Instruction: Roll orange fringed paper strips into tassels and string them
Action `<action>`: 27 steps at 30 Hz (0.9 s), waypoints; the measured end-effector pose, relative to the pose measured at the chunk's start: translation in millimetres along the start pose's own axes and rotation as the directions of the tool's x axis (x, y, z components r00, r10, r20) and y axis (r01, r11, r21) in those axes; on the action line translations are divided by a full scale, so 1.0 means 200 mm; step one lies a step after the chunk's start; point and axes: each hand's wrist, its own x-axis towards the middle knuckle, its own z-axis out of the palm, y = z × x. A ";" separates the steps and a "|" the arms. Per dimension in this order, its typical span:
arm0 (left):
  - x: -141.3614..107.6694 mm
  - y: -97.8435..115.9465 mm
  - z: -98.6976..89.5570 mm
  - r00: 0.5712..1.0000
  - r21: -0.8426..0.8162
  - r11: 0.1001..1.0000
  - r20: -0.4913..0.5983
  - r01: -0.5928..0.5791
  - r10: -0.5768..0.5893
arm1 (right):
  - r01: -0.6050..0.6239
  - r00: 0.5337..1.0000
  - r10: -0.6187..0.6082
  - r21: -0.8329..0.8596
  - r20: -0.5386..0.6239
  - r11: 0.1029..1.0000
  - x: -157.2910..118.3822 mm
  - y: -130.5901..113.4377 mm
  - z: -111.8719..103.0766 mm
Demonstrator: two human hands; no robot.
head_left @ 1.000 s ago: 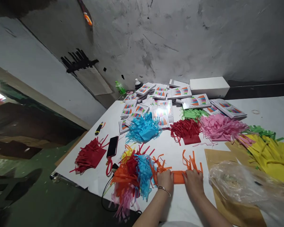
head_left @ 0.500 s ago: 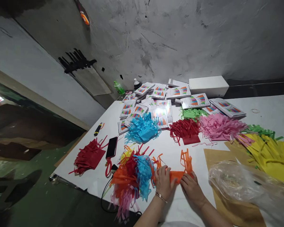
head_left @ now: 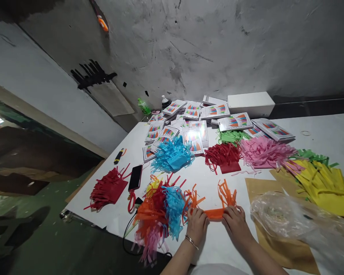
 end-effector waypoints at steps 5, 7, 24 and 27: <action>0.09 0.04 -0.03 0.969 0.128 0.968 0.090 0.217 -0.230 | -0.119 0.993 0.120 -0.119 0.002 0.986 0.09 0.00 0.03; 0.13 0.05 -0.03 0.959 0.157 0.956 0.098 0.249 -0.266 | -0.151 0.988 0.152 -0.158 -0.008 0.976 0.13 0.01 0.05; 0.02 0.01 0.03 0.991 0.011 0.998 -0.116 -0.064 0.065 | 0.189 0.981 -0.189 -0.014 0.037 0.982 0.08 -0.03 0.12; 0.01 0.00 0.06 0.988 -0.017 0.996 -0.130 -0.088 0.085 | 0.220 0.975 -0.219 -0.014 0.048 0.975 0.08 -0.05 0.12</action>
